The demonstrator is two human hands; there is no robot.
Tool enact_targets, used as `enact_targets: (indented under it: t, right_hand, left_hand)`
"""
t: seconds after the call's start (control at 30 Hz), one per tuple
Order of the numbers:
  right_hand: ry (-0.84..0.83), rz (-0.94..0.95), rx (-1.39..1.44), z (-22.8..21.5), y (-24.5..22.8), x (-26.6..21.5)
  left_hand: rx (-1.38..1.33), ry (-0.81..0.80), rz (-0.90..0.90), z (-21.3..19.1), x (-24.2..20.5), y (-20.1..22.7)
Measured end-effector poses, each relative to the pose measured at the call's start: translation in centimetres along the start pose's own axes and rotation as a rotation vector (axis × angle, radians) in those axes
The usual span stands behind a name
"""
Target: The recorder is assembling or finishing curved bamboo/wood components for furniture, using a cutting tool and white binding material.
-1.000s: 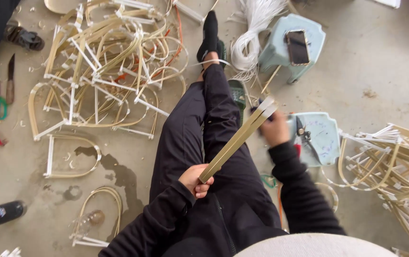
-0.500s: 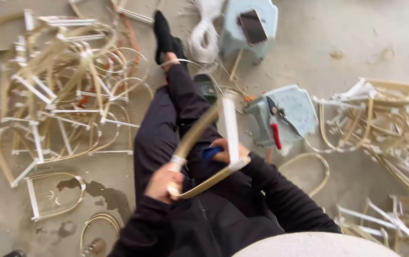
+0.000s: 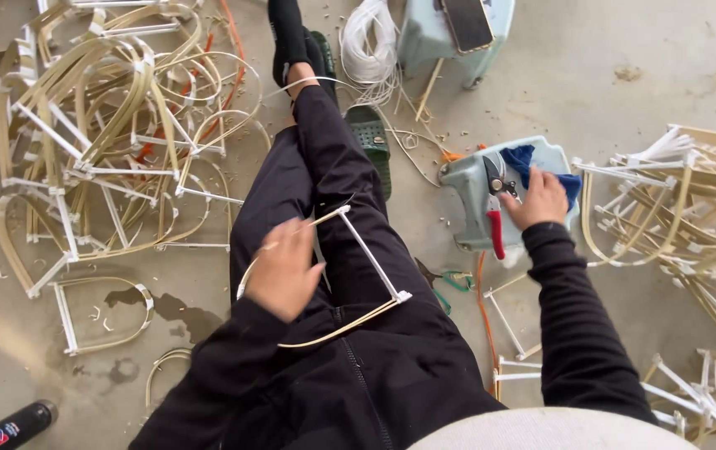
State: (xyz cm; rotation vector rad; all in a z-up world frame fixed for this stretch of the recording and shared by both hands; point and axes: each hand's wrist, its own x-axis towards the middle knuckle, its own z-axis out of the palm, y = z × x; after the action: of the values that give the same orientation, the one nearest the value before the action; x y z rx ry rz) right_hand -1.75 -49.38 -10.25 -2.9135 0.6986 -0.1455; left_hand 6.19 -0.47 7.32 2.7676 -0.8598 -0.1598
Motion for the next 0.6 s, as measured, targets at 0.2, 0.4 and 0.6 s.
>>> enact_targets:
  t: [0.2,0.4,0.6]
  right_hand:
    - [-0.076,0.11,-0.051,1.7,-0.3,-5.2]
    - [-0.334,0.176,-0.123,3.1,2.1,-5.8]
    - [-0.457,0.111,0.473,2.5,3.3,-7.1]
  left_hand:
    - [0.106,-0.181,-0.082,17.2,6.9,-2.4]
    - [-0.329,0.068,-0.146,12.2,6.1,-5.4]
    - [-1.122,0.018,-0.32,1.6,1.4,-5.3]
